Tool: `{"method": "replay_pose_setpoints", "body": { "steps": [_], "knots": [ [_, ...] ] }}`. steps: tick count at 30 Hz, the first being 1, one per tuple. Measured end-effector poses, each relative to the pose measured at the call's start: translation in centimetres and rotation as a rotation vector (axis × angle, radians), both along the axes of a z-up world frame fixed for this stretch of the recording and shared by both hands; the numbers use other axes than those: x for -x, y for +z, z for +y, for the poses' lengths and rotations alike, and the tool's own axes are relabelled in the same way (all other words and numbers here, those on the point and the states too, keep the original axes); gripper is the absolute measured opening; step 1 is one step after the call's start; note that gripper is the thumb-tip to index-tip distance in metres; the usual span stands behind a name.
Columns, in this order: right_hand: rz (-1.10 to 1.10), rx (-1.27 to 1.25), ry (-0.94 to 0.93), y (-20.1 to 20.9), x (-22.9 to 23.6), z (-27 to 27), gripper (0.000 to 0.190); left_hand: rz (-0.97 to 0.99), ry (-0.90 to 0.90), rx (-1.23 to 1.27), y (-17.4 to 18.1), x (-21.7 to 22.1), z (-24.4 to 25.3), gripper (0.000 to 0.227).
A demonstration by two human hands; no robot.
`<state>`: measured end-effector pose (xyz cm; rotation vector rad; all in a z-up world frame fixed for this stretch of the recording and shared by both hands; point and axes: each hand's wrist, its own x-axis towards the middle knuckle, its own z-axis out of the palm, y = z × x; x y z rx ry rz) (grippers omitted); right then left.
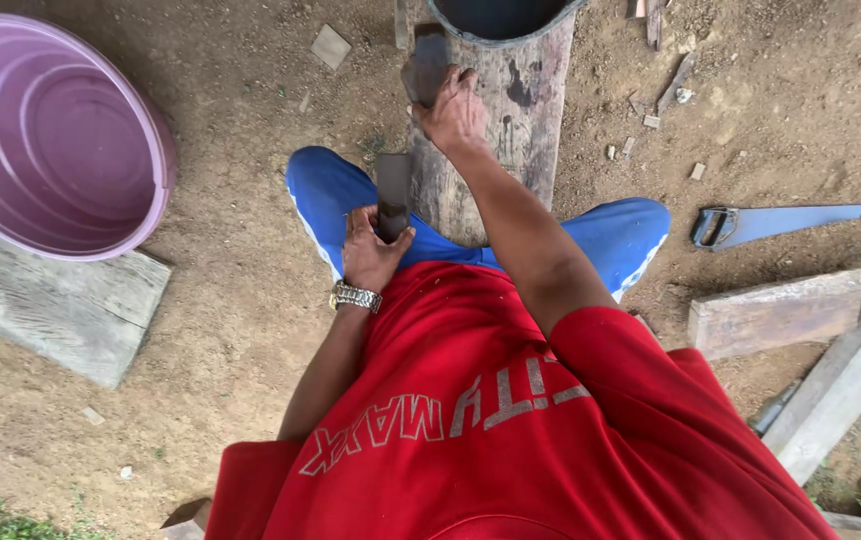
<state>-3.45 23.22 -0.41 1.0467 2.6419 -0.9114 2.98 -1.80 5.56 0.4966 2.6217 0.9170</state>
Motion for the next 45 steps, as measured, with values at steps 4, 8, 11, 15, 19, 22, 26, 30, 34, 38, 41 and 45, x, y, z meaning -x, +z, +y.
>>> {"method": "replay_pose_setpoints", "body": {
  "steps": [4, 8, 11, 15, 19, 22, 26, 30, 34, 38, 41, 45],
  "knots": [
    [-0.091, 0.073, -0.036, -0.7, 0.2, 0.1, 0.093, -0.055, 0.052, -0.016, -0.5, 0.0, -0.2, 0.066],
    [-0.109, 0.103, -0.061, -2.0, -0.1, 1.8, 0.087, 0.002, 0.002, -0.037, -1.3, 0.7, 1.3, 0.067],
    [-0.112, 0.196, -0.103, -5.3, -1.8, 3.3, 0.065, -0.028, -0.034, -0.027, -1.2, 1.1, 3.0, 0.068],
    [0.220, 0.149, 0.050, -10.8, -7.4, 6.2, 0.034, -0.091, -0.100, -0.040, -1.6, 1.2, 5.6, 0.065],
    [0.606, 0.624, -0.281, -6.0, -17.7, 6.5, 0.031, -0.028, -0.222, -0.012, -3.9, 1.4, 10.3, 0.068],
    [0.565, 0.927, -0.603, 1.6, -22.9, 5.6, 0.021, -0.035, -0.284, -0.057, -6.5, 0.7, 15.0, 0.067],
    [0.667, 1.066, -0.788, 5.1, -26.6, 4.6, 0.029, -0.001, -0.342, -0.019, -8.9, 0.0, 21.5, 0.071],
    [0.807, 1.103, -0.783, 2.9, -29.6, 4.1, 0.027, 0.092, -0.284, 0.042, -9.9, -1.4, 25.8, 0.079],
    [0.847, 1.066, -0.752, 0.4, -31.0, 3.9, 0.027, 0.056, -0.159, 0.095, -9.9, -1.3, 25.8, 0.087],
    [0.852, 1.124, -0.784, 3.0, -29.0, 3.7, 0.029, 0.010, -0.166, -0.017, -10.9, -0.6, 24.5, 0.066],
    [0.834, 1.112, -0.818, 2.9, -28.3, 3.8, 0.037, -0.039, -0.147, -0.007, -10.4, -0.2, 24.0, 0.060],
    [0.905, 1.071, -0.794, -0.4, -29.7, 4.1, 0.043, -0.046, -0.086, -0.097, -12.4, 1.3, 22.4, 0.058]
  ]
}}
